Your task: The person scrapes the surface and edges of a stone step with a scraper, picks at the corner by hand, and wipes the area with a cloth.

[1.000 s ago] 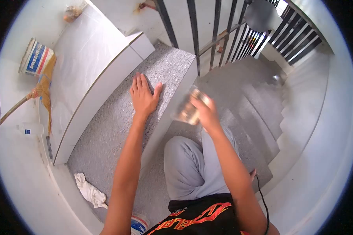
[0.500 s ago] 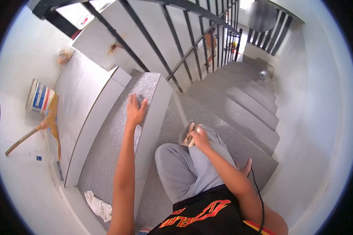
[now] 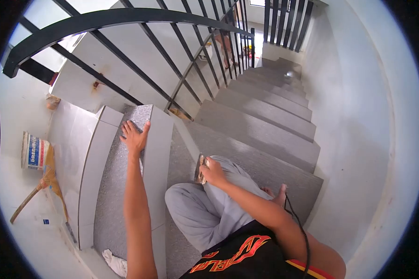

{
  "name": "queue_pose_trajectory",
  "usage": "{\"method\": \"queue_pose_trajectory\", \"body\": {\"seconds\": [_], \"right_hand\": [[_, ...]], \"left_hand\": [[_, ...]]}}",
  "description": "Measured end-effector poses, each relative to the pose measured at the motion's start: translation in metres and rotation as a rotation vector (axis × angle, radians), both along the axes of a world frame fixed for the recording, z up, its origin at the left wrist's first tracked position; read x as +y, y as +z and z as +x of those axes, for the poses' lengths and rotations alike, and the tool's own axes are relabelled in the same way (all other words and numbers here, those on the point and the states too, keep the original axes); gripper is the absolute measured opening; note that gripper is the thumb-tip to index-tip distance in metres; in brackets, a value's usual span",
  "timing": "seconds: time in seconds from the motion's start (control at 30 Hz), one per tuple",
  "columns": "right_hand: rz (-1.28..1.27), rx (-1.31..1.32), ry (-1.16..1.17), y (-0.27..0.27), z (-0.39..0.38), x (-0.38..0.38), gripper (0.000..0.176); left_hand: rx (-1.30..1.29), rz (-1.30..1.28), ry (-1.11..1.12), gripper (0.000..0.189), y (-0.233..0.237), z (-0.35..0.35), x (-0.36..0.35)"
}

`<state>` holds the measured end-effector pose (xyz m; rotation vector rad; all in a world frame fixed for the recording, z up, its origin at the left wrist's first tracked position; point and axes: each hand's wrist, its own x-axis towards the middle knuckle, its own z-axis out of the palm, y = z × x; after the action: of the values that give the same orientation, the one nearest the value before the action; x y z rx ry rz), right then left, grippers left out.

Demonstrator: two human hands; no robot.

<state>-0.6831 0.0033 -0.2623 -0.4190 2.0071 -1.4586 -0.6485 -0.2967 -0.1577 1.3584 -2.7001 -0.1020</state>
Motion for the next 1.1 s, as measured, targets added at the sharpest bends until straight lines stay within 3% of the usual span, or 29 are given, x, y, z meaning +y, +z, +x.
{"method": "queue_pose_trajectory", "body": {"seconds": [0.4, 0.7, 0.8, 1.1], "right_hand": [[-0.047, -0.131, -0.027, 0.011, -0.004, 0.007, 0.062], [-0.113, -0.033, -0.016, -0.002, -0.005, 0.007, 0.055], [-0.075, -0.095, 0.061, 0.009, -0.011, 0.012, 0.058], [-0.067, -0.014, 0.004, 0.0, -0.006, 0.011, 0.062]], "left_hand": [[-0.026, -0.019, 0.011, 0.11, -0.003, 0.001, -0.004], [-0.025, -0.011, 0.02, 0.105, -0.003, 0.001, -0.004], [-0.025, -0.023, 0.016, 0.104, -0.003, 0.002, -0.005], [-0.002, -0.003, 0.012, 0.103, 0.001, 0.003, -0.001]]}}
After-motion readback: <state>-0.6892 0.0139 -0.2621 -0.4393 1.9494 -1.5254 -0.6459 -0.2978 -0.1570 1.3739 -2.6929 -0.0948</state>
